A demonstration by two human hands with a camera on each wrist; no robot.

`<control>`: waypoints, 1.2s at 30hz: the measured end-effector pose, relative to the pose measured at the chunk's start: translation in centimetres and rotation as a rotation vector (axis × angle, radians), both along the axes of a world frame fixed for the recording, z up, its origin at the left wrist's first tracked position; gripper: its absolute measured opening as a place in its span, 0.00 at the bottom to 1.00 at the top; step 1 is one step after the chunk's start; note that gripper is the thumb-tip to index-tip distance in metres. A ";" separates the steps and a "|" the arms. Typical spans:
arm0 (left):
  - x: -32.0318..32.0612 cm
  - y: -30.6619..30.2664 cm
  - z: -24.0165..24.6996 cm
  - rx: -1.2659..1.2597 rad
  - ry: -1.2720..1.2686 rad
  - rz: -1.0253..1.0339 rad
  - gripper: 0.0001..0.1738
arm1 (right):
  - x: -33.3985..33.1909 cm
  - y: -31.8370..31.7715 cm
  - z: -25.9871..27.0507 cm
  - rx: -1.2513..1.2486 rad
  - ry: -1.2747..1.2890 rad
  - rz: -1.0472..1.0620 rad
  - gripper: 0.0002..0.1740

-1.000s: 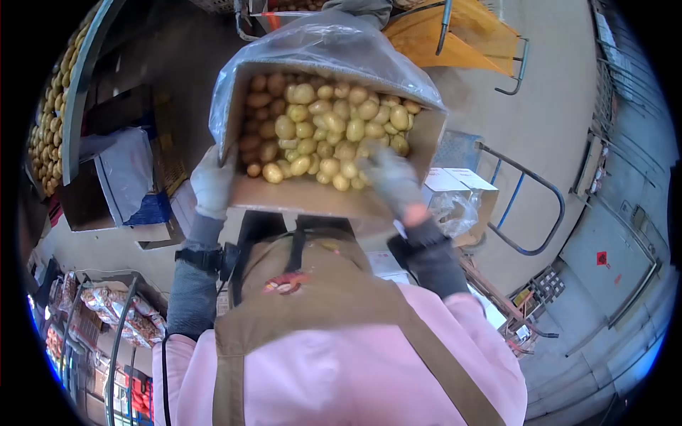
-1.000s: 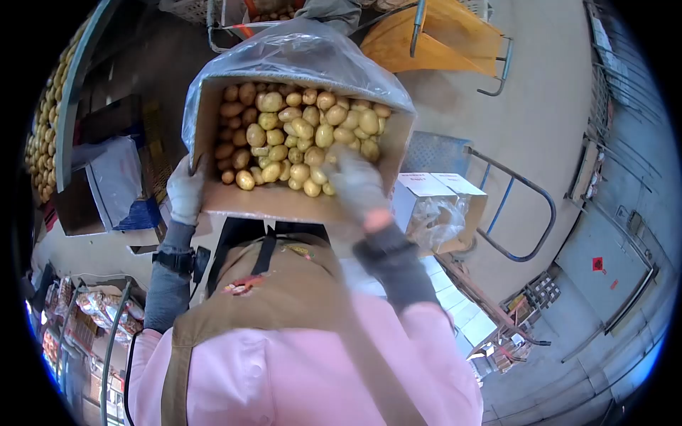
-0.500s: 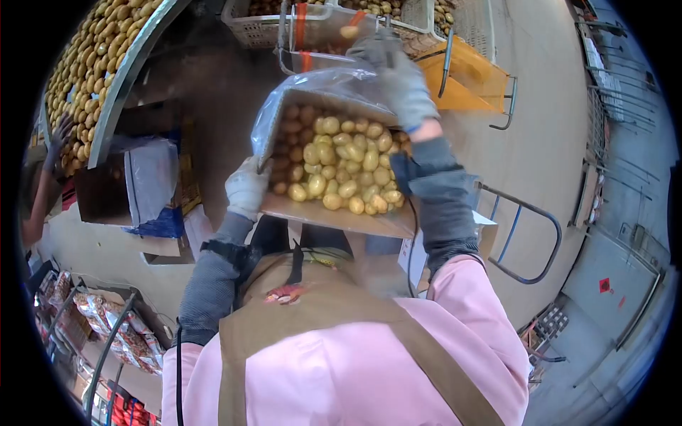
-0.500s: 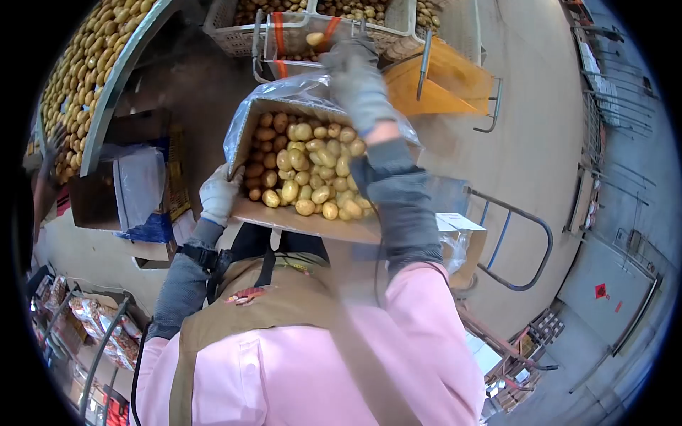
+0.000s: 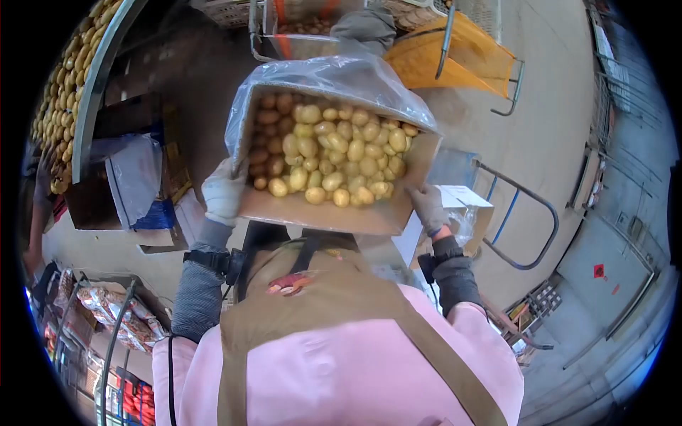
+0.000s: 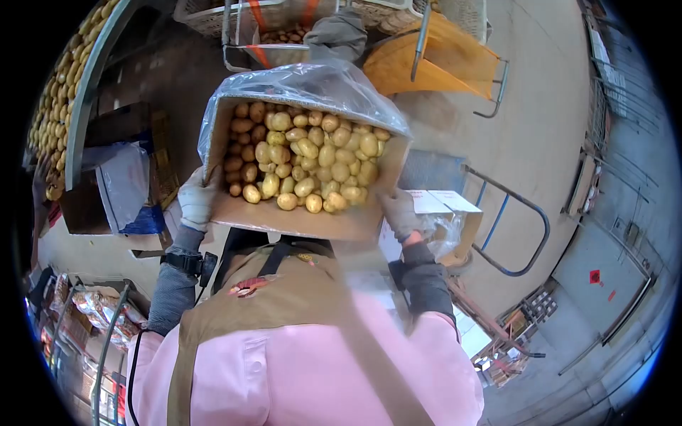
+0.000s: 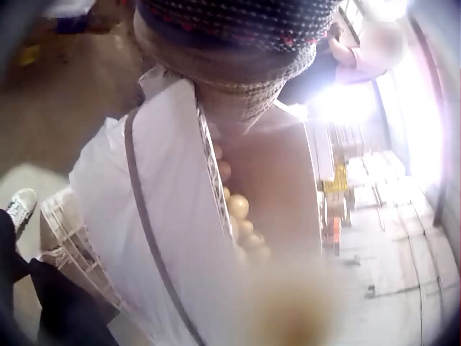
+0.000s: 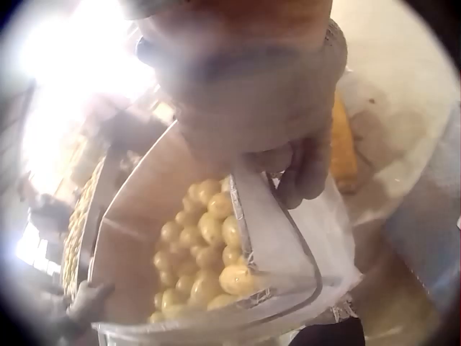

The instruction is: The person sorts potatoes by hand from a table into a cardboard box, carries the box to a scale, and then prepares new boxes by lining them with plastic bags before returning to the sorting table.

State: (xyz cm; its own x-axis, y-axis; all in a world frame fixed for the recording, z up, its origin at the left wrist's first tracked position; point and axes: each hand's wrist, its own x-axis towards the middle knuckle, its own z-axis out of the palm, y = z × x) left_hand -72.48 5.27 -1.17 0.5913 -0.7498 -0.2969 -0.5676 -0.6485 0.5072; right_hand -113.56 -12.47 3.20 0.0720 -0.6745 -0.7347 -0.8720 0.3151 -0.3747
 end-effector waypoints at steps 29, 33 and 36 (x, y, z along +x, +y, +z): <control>3.3 0.6 -0.4 0.030 0.153 0.197 0.21 | 6.7 2.8 3.3 -0.803 0.153 0.237 0.18; 3.4 0.8 -0.7 0.140 0.065 0.121 0.22 | 15.3 2.1 4.0 -0.729 -0.319 0.366 0.23; 3.6 0.8 -0.7 0.153 0.075 0.111 0.22 | 22.3 -0.4 -0.9 -0.733 -0.470 0.700 0.23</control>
